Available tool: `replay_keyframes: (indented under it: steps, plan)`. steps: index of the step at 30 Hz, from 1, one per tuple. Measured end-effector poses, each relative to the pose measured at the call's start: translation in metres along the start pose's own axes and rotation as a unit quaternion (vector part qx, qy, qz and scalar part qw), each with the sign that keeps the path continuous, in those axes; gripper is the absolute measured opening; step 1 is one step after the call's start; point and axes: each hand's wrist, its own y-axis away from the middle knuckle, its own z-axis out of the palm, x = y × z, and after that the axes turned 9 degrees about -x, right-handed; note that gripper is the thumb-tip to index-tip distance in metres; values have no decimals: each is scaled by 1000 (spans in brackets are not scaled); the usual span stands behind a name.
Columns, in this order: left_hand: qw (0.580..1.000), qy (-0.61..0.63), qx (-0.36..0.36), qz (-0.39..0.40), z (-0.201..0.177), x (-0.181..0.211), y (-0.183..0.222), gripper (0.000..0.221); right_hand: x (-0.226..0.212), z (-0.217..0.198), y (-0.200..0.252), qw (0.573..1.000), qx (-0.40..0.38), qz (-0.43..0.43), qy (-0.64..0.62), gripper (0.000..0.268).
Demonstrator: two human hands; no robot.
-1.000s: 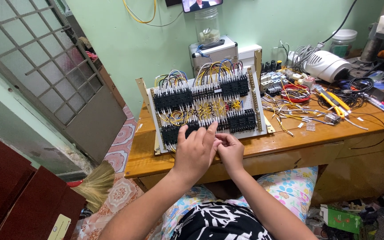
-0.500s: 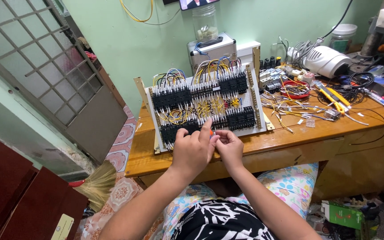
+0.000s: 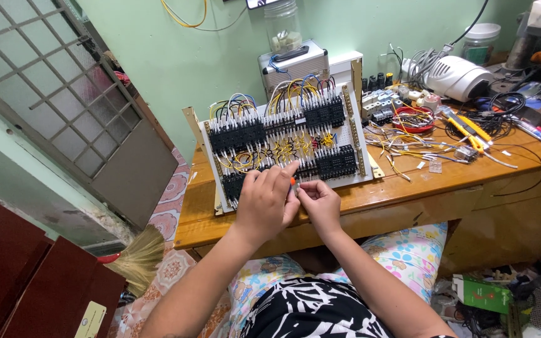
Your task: Connecting multiple wires to a terminal block on a circuit board using a screwdriver.
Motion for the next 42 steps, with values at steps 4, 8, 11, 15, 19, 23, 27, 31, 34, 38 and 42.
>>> replay_keyframes:
  steps: [4,8,11,15,19,23,27,31,34,38,42]
  plan:
    - [998,-66,17,14,17,-4,2,38,2,0,0,1000,3,-4,-1,9]
    - [997,-77,23,-6,2,3,-1,39,0,1,2,1000,4,-2,5,8]
    - [997,-77,23,-17,11,-2,5,42,-3,1,1,1000,2,-1,-12,12]
    - [995,-94,29,-30,15,-3,8,37,-13,2,5,1000,6,7,-16,10]
    - [1000,-7,-4,-28,-5,4,1,50,-5,0,-4,999,-2,26,-19,14]
    - [997,-61,-4,-52,1,0,2,39,-3,0,-5,999,-8,48,-23,14]
    - [998,27,-31,-55,-13,1,-4,50,-3,2,-7,998,-8,53,-34,14]
    - [996,-63,-15,-60,3,-7,6,40,-10,2,-1,998,-5,51,-26,15]
    - [996,-73,-17,-45,-7,-1,4,40,-14,3,0,998,9,47,-29,14]
    - [998,-29,-27,-39,-10,5,5,53,-12,5,-2,999,14,37,-31,15]
    - [996,-63,-39,-55,4,2,17,39,-4,3,-4,998,23,35,-49,17]
